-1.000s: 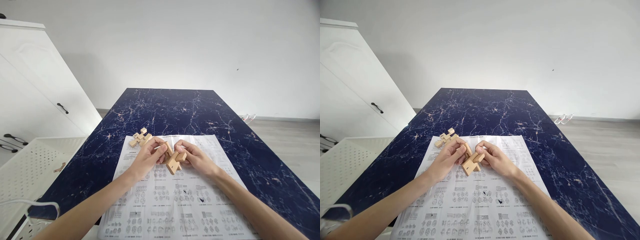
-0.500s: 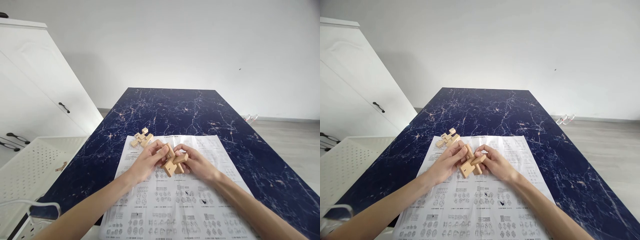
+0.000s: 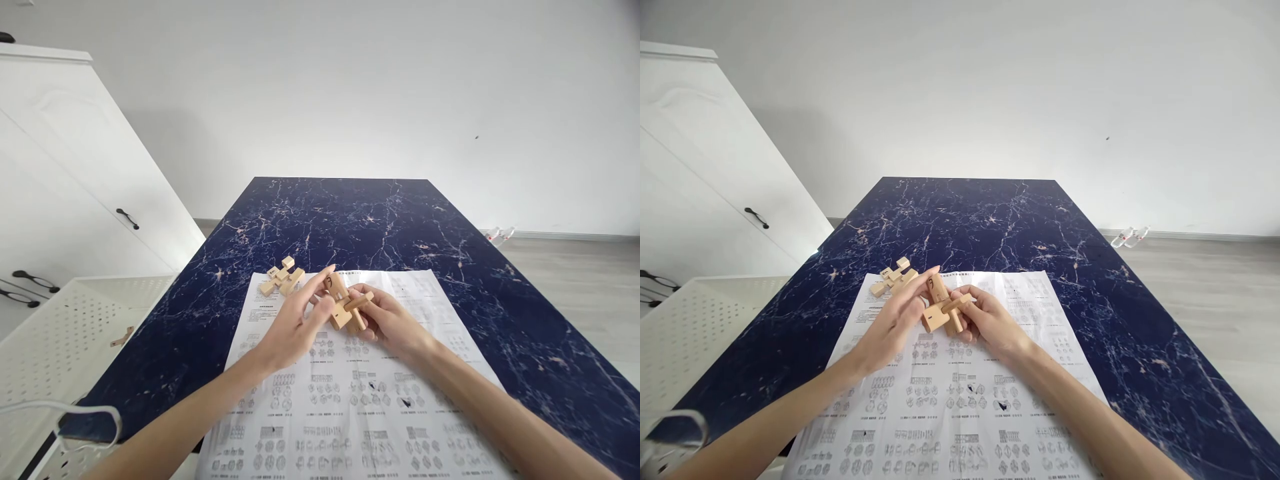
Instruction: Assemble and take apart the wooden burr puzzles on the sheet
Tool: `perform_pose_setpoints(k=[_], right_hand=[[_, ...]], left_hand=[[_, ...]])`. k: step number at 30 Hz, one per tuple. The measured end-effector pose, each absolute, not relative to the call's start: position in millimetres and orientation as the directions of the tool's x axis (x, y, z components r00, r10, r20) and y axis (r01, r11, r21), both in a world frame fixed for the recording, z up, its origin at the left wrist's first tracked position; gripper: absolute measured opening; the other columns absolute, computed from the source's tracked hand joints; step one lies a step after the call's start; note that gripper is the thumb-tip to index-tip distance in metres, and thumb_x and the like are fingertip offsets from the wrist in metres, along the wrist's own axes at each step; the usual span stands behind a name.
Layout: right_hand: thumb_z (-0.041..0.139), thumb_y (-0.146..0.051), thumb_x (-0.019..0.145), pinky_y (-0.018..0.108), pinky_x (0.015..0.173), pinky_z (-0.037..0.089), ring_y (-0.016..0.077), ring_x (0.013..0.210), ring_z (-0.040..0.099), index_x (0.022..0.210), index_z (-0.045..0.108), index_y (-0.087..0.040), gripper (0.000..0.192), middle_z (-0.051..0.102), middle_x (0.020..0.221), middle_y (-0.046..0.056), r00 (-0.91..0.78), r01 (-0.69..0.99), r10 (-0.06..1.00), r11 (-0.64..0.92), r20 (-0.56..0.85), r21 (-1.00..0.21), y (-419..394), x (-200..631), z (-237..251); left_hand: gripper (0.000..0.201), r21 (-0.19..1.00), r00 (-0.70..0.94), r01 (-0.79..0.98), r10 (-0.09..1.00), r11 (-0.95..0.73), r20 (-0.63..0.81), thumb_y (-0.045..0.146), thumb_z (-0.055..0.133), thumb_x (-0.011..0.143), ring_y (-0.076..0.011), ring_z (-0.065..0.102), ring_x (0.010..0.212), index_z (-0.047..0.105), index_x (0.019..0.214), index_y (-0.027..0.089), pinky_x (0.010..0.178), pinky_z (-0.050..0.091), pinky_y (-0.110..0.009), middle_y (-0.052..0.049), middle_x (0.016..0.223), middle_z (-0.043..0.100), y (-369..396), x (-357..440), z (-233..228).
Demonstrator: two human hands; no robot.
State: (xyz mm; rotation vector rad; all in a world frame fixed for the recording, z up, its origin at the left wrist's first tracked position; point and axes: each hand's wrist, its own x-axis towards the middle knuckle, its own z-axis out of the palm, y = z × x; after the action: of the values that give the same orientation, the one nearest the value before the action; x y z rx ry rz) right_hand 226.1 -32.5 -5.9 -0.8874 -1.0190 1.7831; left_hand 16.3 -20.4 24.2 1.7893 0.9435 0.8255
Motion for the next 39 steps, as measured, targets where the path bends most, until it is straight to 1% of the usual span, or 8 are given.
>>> perform_pose_setpoints(k=[4, 9, 14, 21, 28, 32, 35, 39], right_hand=[[0.080, -0.060, 0.092, 0.024, 0.048, 0.028, 0.0065, 0.046, 0.039, 0.094, 0.059, -0.020, 0.045, 0.054, 0.061, -0.007, -0.374, -0.361, 0.917, -0.284, -0.141, -0.888, -31.8, 227.3, -9.0], [0.078, -0.058, 0.095, 0.024, 0.048, 0.028, 0.0072, 0.047, 0.039, 0.096, 0.059, -0.020, 0.042, 0.059, 0.062, -0.005, -0.416, -0.366, 0.903, -0.278, -0.112, -0.888, -34.2, 225.7, -8.6], [0.079, -0.053, 0.094, 0.023, 0.047, 0.030, 0.0078, 0.048, 0.042, 0.100, 0.064, -0.019, 0.038, 0.063, 0.067, -0.002, -0.408, -0.394, 0.904, -0.299, -0.126, -0.869, -36.0, 223.5, -6.8], [0.081, -0.045, 0.093, 0.023, 0.050, 0.047, 0.0104, 0.057, 0.048, 0.090, 0.067, -0.019, 0.030, 0.063, 0.078, 0.001, -0.045, -0.568, 0.989, -0.140, -0.140, -0.811, -21.6, 234.6, -12.6], [0.078, -0.030, 0.092, 0.025, 0.060, 0.063, 0.0131, 0.072, 0.063, 0.107, 0.071, -0.027, 0.017, 0.072, 0.110, 0.003, 0.216, -0.686, 0.966, 0.049, -0.139, -0.726, -16.3, 247.2, -22.0], [0.079, -0.038, 0.089, 0.033, 0.061, 0.064, 0.0163, 0.071, 0.065, 0.093, 0.066, -0.027, 0.017, 0.074, 0.121, 0.006, 0.248, -0.668, 0.950, 0.024, -0.192, -0.744, -23.4, 240.0, -14.6], [0.079, -0.036, 0.085, 0.031, 0.052, 0.054, 0.0150, 0.061, 0.057, 0.081, 0.060, -0.025, 0.022, 0.074, 0.097, 0.005, 0.164, -0.663, 0.958, -0.069, -0.234, -0.745, -28.7, 231.6, -6.2], [0.078, -0.041, 0.087, 0.029, 0.048, 0.043, 0.0141, 0.061, 0.054, 0.097, 0.068, -0.023, 0.023, 0.073, 0.098, 0.005, -0.025, -0.547, 0.990, -0.130, -0.139, -0.827, -31.9, 225.4, 0.8]], left_hand=[[0.096, 0.859, 0.514, 0.317, 0.834, -0.403, 0.201, 0.061, 0.086, 0.081, -0.0348, 0.062, 0.124, 0.043, 0.161, 0.029, 0.097, 0.055, -0.046, -0.015, 0.150, 0.060, -19.4, 14.9, 17.2], [0.052, 0.722, 0.453, 0.393, 0.803, -0.569, 0.387, 0.045, 0.079, 0.091, -0.0289, 0.065, 0.105, 0.062, 0.135, 0.024, 0.096, 0.054, -0.046, -0.011, 0.123, 0.071, -15.9, 18.7, 14.2], [0.046, 0.775, 0.463, 0.366, 0.823, -0.515, 0.329, 0.043, 0.070, 0.098, -0.0298, 0.067, 0.113, 0.060, 0.141, 0.026, 0.102, 0.052, -0.048, -0.009, 0.126, 0.073, -14.1, 18.4, 12.6], [0.061, 0.830, 0.382, 0.388, 0.890, -0.400, 0.250, 0.051, 0.061, 0.106, -0.0285, 0.061, 0.118, 0.041, 0.160, 0.031, 0.080, 0.055, -0.037, -0.012, 0.154, 0.058, -12.1, 18.5, 8.6], [0.041, 0.838, 0.405, 0.420, 0.898, -0.348, 0.170, 0.053, 0.059, 0.106, -0.0264, 0.059, 0.106, 0.060, 0.138, 0.027, 0.058, 0.049, -0.026, -0.012, 0.132, 0.064, -15.7, 20.1, 14.9], [0.035, 0.842, 0.417, 0.408, 0.892, -0.353, 0.172, 0.050, 0.058, 0.107, -0.0260, 0.061, 0.107, 0.061, 0.132, 0.026, 0.059, 0.049, -0.026, -0.012, 0.132, 0.063, -15.6, 20.8, 15.1], [0.029, 0.804, 0.428, 0.435, 0.879, -0.405, 0.211, 0.047, 0.056, 0.108, -0.0259, 0.062, 0.107, 0.062, 0.127, 0.026, 0.068, 0.053, -0.030, -0.011, 0.130, 0.065, -13.7, 20.9, 13.3], [0.017, 0.649, 0.391, 0.527, 0.834, -0.549, 0.389, 0.036, 0.058, 0.108, -0.0270, 0.062, 0.115, 0.061, 0.121, 0.025, 0.099, 0.053, -0.044, -0.008, 0.124, 0.068, -5.3, 17.8, 8.3]])
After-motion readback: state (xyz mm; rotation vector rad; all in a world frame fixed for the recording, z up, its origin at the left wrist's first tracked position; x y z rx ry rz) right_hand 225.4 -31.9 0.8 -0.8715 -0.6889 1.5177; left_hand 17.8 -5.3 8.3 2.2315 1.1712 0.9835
